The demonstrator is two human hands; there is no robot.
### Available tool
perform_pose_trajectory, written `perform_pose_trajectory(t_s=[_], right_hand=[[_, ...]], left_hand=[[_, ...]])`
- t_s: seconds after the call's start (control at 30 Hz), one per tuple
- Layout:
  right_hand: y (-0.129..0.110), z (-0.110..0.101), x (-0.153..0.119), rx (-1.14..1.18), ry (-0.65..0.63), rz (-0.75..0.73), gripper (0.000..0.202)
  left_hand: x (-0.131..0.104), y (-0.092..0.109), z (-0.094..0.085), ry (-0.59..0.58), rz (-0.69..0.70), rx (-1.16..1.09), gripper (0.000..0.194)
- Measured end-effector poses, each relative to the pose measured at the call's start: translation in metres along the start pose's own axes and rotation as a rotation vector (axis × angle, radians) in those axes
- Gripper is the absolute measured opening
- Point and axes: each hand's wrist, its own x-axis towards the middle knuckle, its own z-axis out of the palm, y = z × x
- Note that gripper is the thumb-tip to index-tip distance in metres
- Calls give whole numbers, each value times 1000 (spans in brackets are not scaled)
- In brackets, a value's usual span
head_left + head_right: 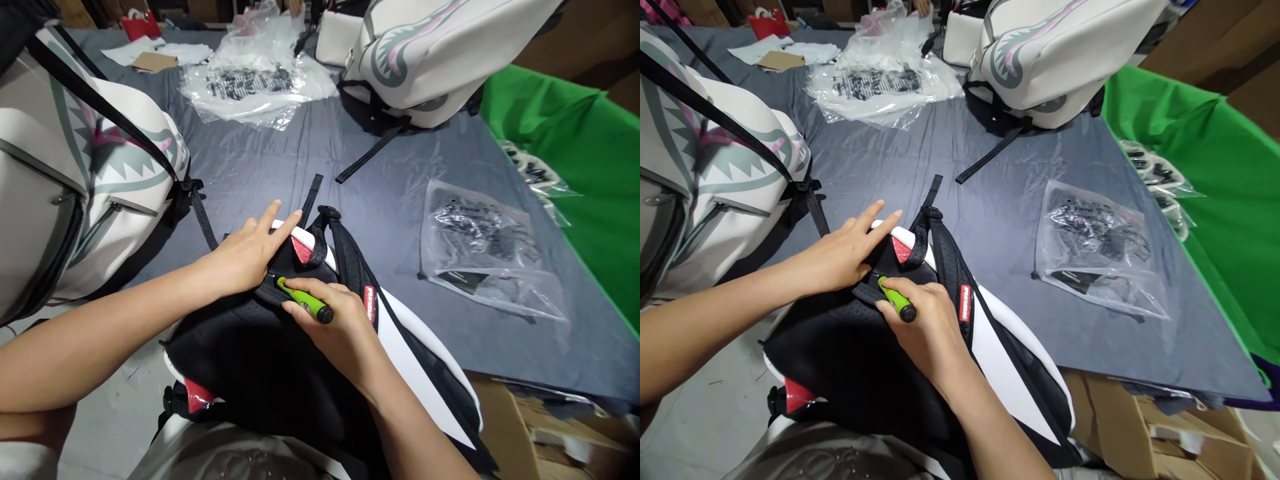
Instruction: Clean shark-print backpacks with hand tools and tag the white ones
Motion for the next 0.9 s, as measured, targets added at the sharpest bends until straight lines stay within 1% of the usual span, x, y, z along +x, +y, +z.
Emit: perform_pose_trajectory(t_s=[0.07,0.13,0.27,0.33,0.43,0.53,0.7,0.9], right_hand=[[-2,2,1,35,4,8,25],[-4,4,2,70,16,-2,19],[-5,3,3,8,41,3,20],[-3,0,3,6,23,32,21],[-1,-2,4,48,-45,84,24],[-2,-3,5,46,-53,111,24],[-7,-2,8,9,-42,106,24],[-7,-5,8,-39,-34,71,24]], left_hand=[[0,0,1,12,7,-6,103],[0,0,0,7,4,-2,102],[1,3,-2,-24,-24,-7,102],[1,3,-2,-29,-33,-17,102],[0,3,-2,-21,-32,-24,102],[0,3,-2,-9,-15,-25,101],[0,1,0,-18,-16,-18,101],[1,-2,5,36,21,-27,102]])
